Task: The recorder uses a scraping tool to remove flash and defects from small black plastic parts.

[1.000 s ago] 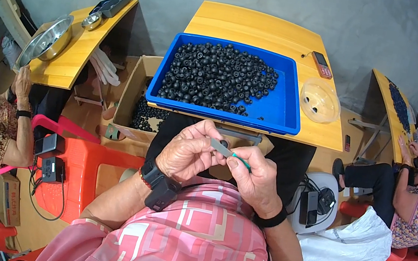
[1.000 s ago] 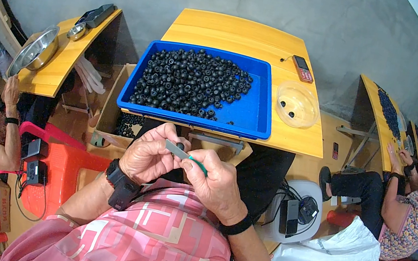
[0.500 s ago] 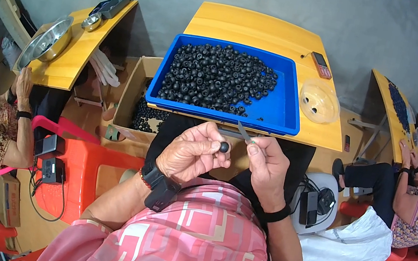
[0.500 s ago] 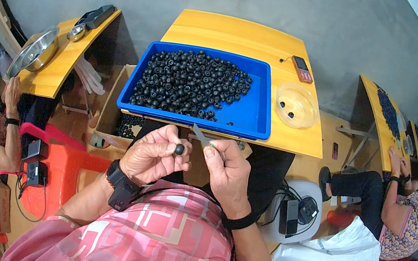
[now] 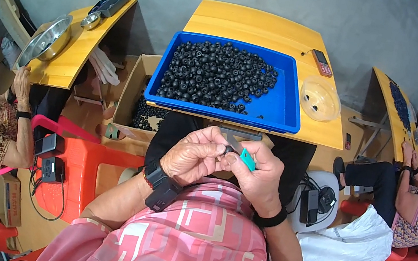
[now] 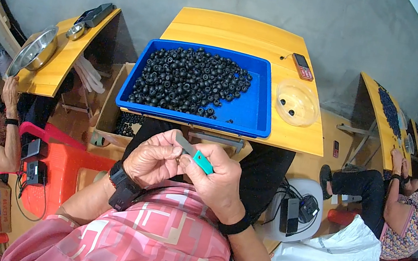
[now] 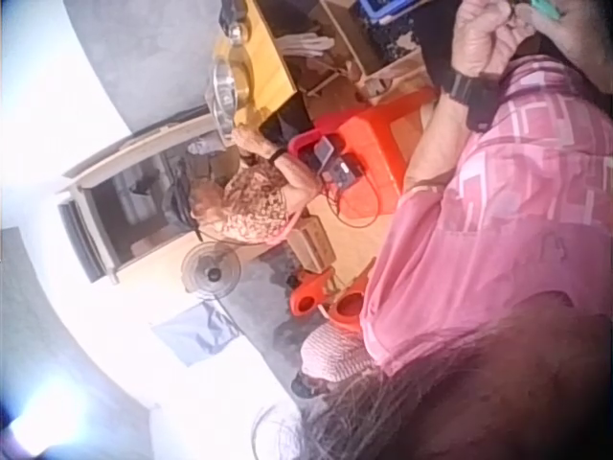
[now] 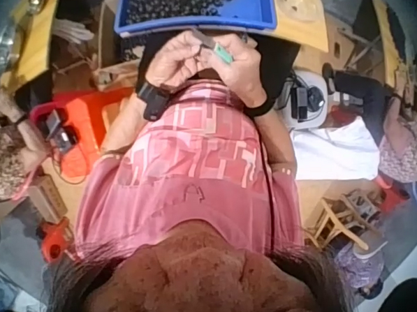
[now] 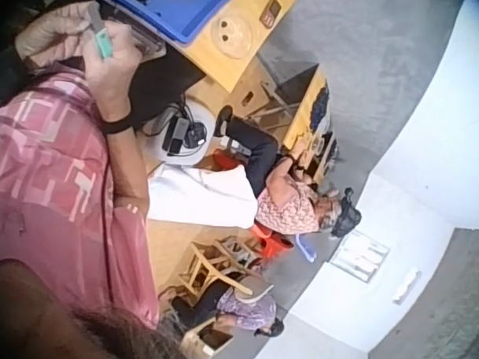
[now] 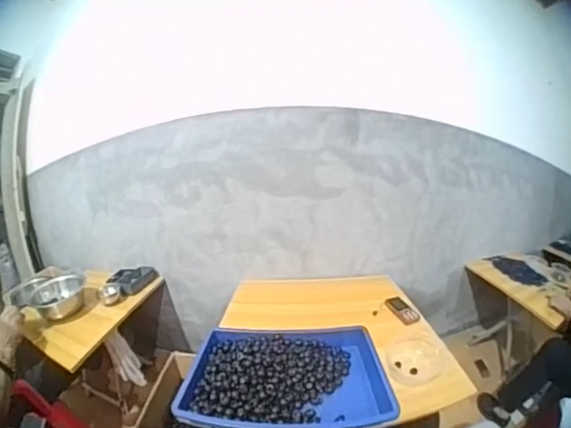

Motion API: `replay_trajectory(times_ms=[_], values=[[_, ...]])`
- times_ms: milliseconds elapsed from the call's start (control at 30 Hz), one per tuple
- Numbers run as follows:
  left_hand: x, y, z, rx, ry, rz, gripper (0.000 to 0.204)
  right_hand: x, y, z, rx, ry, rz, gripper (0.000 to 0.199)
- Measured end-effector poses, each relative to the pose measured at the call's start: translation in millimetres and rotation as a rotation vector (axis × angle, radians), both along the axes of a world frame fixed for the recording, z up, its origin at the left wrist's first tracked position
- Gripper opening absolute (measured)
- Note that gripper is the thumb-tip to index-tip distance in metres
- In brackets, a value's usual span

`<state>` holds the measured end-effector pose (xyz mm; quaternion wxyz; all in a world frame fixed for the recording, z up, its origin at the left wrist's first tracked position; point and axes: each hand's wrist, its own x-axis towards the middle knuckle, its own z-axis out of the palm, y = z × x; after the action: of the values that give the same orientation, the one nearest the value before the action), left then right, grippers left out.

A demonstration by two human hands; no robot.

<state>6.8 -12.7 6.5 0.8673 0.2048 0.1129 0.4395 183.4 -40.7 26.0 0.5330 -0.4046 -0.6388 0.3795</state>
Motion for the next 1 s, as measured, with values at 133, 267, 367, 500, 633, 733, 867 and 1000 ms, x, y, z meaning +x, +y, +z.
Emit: replay_trajectory(times_ms=[133,267,367,500,633,733,867,1000], values=[[-3.4,1.8,-8.1,0.09,0.075,0.004,0.006,1.5,2.2,-3.1,-0.129,0.095,-0.003,0.007],[-6.0,1.9,-7.9,0.133,0.081,-0.018,0.006,4.1,5.5,3.1,-0.244,0.184,0.069,0.007],[-4.5,1.2,-6.5,0.116,0.093,0.001,0.006,8.0,8.5,0.6,-0.333,0.332,0.152,0.008],[-12.8,5.4,1.4,0.145,0.114,0.094,0.004,9.5,10.2,-7.6,-0.328,0.173,-0.046,0.009],[-47.8,28.0,27.3,0.207,0.348,0.744,0.007,9.5,9.0,-7.7,-0.303,0.177,-0.112,0.007],[-110.9,61.8,11.5,0.269,0.443,1.301,0.014,8.4,8.3,-8.2,-0.305,0.18,-0.108,0.008],[-171.8,93.8,-31.8,0.07,0.51,1.406,0.024,5.2,6.9,-7.2,-0.347,0.174,-0.087,0.009],[-165.6,100.3,-48.8,-0.056,0.753,1.328,0.046,4.6,7.8,-9.6,-0.338,0.113,-0.104,0.01]])
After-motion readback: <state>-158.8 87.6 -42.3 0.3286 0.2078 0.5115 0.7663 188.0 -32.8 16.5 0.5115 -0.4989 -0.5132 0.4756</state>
